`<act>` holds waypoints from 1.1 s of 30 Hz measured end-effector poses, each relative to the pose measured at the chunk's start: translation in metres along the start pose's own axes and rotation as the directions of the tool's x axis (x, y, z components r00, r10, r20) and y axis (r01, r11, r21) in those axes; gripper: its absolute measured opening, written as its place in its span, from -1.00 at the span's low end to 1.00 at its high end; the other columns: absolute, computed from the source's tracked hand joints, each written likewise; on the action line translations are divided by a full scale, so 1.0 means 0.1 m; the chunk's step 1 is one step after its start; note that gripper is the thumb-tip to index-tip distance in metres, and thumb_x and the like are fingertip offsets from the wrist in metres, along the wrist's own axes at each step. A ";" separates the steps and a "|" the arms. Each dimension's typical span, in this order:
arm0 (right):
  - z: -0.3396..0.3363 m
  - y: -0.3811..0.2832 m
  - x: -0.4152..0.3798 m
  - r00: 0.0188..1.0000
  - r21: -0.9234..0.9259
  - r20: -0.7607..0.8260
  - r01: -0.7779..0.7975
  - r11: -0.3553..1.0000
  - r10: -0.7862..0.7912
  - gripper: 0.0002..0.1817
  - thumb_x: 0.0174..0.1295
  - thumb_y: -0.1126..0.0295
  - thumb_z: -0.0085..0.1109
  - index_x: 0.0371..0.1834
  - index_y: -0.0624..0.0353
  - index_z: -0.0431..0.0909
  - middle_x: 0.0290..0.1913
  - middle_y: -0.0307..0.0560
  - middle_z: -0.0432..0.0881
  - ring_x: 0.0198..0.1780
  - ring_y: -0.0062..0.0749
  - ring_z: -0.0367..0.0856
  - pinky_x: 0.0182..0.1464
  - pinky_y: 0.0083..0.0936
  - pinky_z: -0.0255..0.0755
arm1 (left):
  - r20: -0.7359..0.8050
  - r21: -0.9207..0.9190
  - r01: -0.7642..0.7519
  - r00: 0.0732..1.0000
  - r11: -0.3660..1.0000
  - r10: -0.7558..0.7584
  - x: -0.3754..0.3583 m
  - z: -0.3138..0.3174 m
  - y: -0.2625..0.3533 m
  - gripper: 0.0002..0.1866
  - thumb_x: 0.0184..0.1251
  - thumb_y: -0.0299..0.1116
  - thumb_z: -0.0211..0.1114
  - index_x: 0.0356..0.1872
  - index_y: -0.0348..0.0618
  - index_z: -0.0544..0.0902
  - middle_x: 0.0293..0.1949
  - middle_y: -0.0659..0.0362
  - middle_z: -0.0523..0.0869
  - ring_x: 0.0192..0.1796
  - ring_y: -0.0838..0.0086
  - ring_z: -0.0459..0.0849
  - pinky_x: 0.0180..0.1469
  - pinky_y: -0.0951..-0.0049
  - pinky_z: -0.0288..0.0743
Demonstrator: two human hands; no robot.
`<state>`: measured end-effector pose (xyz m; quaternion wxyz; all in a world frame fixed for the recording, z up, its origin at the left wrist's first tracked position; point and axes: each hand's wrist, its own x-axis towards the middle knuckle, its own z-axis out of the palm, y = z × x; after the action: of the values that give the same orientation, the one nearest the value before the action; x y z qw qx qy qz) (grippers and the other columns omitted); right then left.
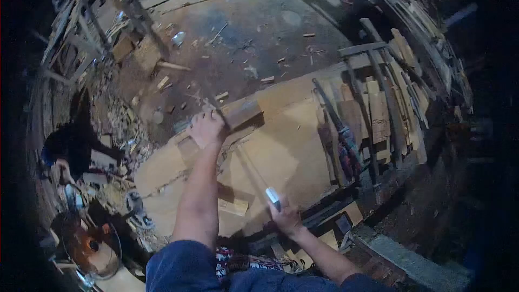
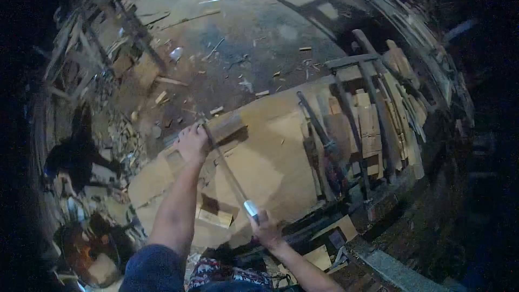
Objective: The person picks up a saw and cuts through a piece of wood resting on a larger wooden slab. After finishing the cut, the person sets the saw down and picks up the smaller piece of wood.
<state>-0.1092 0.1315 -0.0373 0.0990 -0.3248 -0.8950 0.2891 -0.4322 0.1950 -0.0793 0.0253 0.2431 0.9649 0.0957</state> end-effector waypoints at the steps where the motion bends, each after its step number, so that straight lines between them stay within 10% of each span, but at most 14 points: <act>1: 0.08 -0.02 0.12 0.998 0.090 0.017 -0.063 0.994 0.062 -0.67 0.35 0.33 0.12 0.15 0.13 0.49 -0.19 0.27 0.62 -0.16 0.04 0.65 -0.28 -0.07 0.53 | -0.005 0.013 -0.046 0.999 0.999 0.046 0.00 0.04 -0.07 -0.62 0.34 -0.07 -0.03 -0.04 0.15 0.72 0.00 0.18 0.72 0.13 0.26 0.59 0.19 0.01 0.29; 5: 0.27 -0.26 1.08 0.862 0.479 0.290 -0.507 0.716 0.417 -0.69 0.38 0.37 0.05 0.15 0.17 0.48 -0.10 0.31 0.59 -0.07 0.10 0.63 -0.15 -0.07 0.52 | -0.004 0.038 -0.164 0.986 0.986 0.164 0.06 0.40 -0.19 -0.58 0.35 -0.08 -0.03 0.16 0.25 0.63 0.06 0.21 0.69 0.22 0.31 0.54 0.21 0.03 0.29; 7: 0.31 -0.30 1.26 0.963 0.242 -0.059 -0.243 0.939 0.264 -0.73 0.41 0.35 0.02 0.11 0.17 0.46 -0.16 0.23 0.63 -0.15 0.16 0.64 -0.16 -0.08 0.52 | 0.026 -0.002 -0.075 0.997 0.997 0.075 0.02 0.08 0.00 -0.57 0.35 -0.09 -0.02 0.18 0.27 0.61 0.08 0.22 0.68 0.24 0.32 0.52 0.21 0.04 0.29; 14: 0.17 -0.12 0.44 0.978 0.169 -0.080 -0.179 0.969 0.194 -0.70 0.23 0.36 0.33 -0.06 0.19 0.47 -0.29 0.14 0.63 -0.24 0.13 0.66 -0.24 -0.18 0.56 | 0.069 0.061 -0.012 0.998 0.998 0.008 0.00 0.11 -0.04 -0.59 0.40 -0.08 -0.05 0.14 0.21 0.63 0.11 0.25 0.67 0.26 0.35 0.50 0.25 0.03 0.26; 16: 0.43 0.06 0.36 0.948 0.118 -0.306 -0.048 0.992 0.082 -0.71 0.26 0.30 0.30 -0.08 0.17 0.44 -0.32 0.14 0.63 -0.27 0.13 0.67 -0.28 -0.15 0.55 | 0.040 0.036 -0.003 0.999 0.999 0.001 0.03 0.12 -0.03 -0.60 0.40 -0.07 -0.05 0.11 0.18 0.65 0.11 0.25 0.68 0.26 0.35 0.51 0.24 0.03 0.26; 22: 0.61 -0.17 1.39 0.973 0.167 -0.069 -0.206 0.964 0.219 -0.73 0.33 0.26 0.21 -0.05 0.12 0.42 -0.22 0.17 0.63 -0.24 0.09 0.67 -0.30 -0.12 0.55 | 0.060 0.037 0.002 0.998 0.999 -0.004 0.02 0.06 -0.02 -0.61 0.40 -0.06 -0.03 0.09 0.18 0.66 0.09 0.25 0.69 0.26 0.33 0.51 0.25 0.03 0.26; 28: 0.16 0.06 0.20 0.999 0.055 0.035 -0.042 0.998 0.040 -0.64 0.37 0.16 0.17 0.07 0.14 0.44 -0.22 0.26 0.63 -0.22 0.13 0.67 -0.25 -0.02 0.58 | 0.076 -0.001 0.042 0.996 0.999 -0.042 0.01 -0.05 0.06 -0.60 0.37 -0.05 -0.01 0.07 0.18 0.68 0.11 0.22 0.69 0.26 0.28 0.52 0.26 0.01 0.28; 30: 0.11 -0.03 0.26 0.943 0.186 -0.328 0.010 0.982 0.052 -0.57 0.32 0.09 0.22 0.09 0.15 0.49 -0.31 0.27 0.62 -0.31 0.12 0.65 -0.30 -0.01 0.58 | 0.025 -0.123 -0.102 0.994 0.987 0.105 0.04 0.11 -0.12 -0.59 0.36 -0.05 0.00 0.09 0.18 0.68 0.13 0.21 0.68 0.26 0.25 0.53 0.28 -0.01 0.27; 33: 0.20 -0.25 0.99 0.946 0.270 0.086 -0.323 0.907 0.311 -0.64 0.36 0.16 0.17 0.04 0.17 0.41 -0.28 0.40 0.64 -0.26 0.31 0.67 -0.30 0.08 0.50 | -0.012 0.079 -0.095 0.995 0.992 0.096 0.03 0.15 -0.11 -0.59 0.34 -0.04 -0.03 0.04 0.19 0.70 0.05 0.25 0.70 0.16 0.30 0.57 0.22 0.07 0.30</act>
<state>-0.2059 0.1707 -0.0400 0.0774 -0.4424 -0.7822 0.4318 -0.4382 0.1891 -0.0965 0.0035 0.2891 0.9554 0.0610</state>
